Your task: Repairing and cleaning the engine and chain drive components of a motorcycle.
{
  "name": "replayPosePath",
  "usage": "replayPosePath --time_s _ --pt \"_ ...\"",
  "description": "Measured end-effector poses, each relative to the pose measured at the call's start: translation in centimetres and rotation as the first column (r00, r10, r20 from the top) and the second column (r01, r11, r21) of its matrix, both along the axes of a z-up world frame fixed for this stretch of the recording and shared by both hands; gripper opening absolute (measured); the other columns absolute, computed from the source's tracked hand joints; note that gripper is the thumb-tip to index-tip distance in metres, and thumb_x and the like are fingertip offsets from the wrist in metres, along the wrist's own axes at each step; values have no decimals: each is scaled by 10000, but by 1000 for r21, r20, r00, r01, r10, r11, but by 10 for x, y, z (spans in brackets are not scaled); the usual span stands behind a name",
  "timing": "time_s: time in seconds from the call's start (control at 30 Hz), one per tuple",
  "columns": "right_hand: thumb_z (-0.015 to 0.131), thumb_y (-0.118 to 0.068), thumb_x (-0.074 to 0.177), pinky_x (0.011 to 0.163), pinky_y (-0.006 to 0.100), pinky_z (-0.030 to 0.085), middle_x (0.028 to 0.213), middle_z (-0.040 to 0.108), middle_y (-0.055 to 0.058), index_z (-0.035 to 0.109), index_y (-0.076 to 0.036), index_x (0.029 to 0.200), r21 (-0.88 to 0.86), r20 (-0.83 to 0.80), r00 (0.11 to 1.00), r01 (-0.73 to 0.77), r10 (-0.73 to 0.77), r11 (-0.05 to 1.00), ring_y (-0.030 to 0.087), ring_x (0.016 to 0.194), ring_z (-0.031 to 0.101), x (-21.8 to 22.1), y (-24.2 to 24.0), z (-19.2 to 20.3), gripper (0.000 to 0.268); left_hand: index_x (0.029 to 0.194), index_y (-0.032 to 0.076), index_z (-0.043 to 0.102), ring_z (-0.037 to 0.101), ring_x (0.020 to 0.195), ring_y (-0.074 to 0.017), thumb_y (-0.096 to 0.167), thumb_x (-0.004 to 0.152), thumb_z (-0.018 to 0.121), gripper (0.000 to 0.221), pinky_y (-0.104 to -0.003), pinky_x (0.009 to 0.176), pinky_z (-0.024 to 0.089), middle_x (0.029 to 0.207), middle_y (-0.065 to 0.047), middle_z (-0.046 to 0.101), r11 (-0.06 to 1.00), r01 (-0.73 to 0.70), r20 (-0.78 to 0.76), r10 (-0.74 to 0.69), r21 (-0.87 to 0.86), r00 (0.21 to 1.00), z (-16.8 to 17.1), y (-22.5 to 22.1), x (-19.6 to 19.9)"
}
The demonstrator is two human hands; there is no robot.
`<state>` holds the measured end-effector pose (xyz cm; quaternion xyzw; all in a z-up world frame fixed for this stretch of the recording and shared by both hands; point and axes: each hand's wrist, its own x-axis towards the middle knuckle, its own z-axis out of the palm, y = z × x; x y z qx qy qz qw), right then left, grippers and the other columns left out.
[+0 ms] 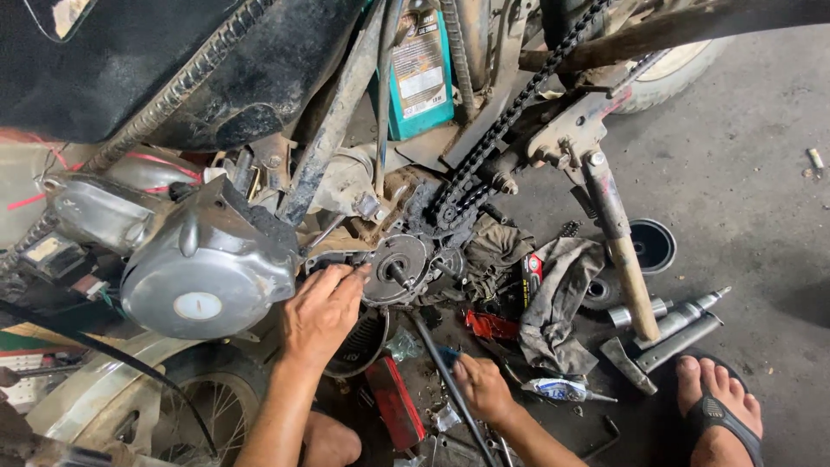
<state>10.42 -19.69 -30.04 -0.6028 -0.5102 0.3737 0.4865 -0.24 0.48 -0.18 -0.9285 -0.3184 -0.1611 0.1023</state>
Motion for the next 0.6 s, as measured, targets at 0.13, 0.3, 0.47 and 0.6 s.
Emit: replayPosePath --time_s 0.13,0.3,0.47,0.6 --pt "580 -112 923 576 511 488 682 613 206 569 0 902 -3 -43 998 -48 47 999 416 655 617 13 24 53 115 1219 144 760 697 741 -202 125 884 774 336 -330 645 587 867 -27 705 996 34 -7 -34 -78 999 2 6 -6" --pt "514 -167 993 580 498 511 643 624 197 562 -37 881 177 -76 997 18 -5 984 412 592 634 0 19 45 178 1273 105 667 725 822 -249 127 944 701 332 -377 732 584 962 -79 735 992 65 204 -41 -113 978 -3 6 -15" --pt "535 -214 1006 629 544 468 723 614 246 574 -23 943 -217 -55 996 -82 72 973 472 683 581 8 34 84 205 1277 97 636 745 875 -236 110 949 686 332 -363 746 586 1002 -80 747 980 40 236 8 -195 972 -6 7 -18" --pt "576 -241 996 612 503 491 711 594 221 581 -16 925 -147 -139 990 -27 7 989 415 622 559 1 30 73 235 1205 99 664 735 807 -232 120 887 728 325 -357 717 593 903 -69 734 986 32 187 -2 -162 982 -2 6 -12"
